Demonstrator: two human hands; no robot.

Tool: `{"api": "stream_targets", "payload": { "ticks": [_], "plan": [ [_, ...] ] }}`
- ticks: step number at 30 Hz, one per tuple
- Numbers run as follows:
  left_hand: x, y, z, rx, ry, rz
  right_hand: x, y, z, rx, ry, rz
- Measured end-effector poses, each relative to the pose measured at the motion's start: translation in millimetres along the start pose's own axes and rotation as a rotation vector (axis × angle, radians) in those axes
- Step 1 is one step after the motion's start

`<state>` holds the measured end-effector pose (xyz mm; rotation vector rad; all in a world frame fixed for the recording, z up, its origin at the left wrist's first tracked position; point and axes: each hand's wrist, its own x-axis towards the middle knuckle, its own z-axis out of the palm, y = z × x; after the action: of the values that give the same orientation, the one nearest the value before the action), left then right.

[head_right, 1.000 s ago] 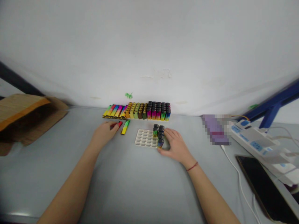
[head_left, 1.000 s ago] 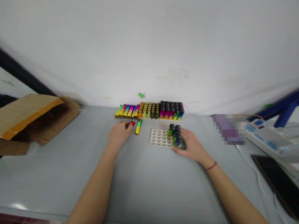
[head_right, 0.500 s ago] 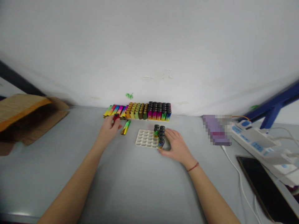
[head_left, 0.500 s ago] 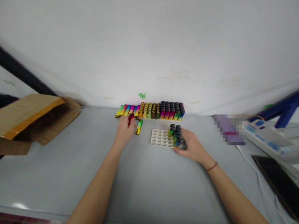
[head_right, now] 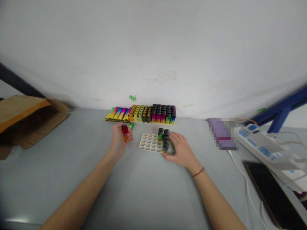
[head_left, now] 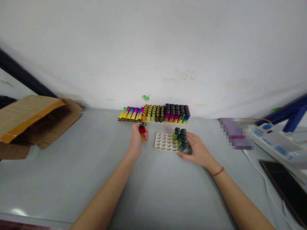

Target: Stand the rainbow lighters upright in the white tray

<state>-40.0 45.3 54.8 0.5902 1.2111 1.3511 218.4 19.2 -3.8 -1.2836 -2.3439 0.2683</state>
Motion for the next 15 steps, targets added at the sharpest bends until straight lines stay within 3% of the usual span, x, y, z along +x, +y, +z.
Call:
{"api": "stream_targets", "payload": {
  "ticks": [6, 15],
  "plan": [
    [-4.3, 2.6, 1.3, -0.047, -0.018, -0.024, 0.4, 0.5, -0.7, -0.006, -0.013, 0.001],
    [-6.6, 2.9, 3.8, -0.065, 0.127, -0.012, 0.1, 0.8, -0.3, -0.016, -0.010, -0.003]
  ]
}}
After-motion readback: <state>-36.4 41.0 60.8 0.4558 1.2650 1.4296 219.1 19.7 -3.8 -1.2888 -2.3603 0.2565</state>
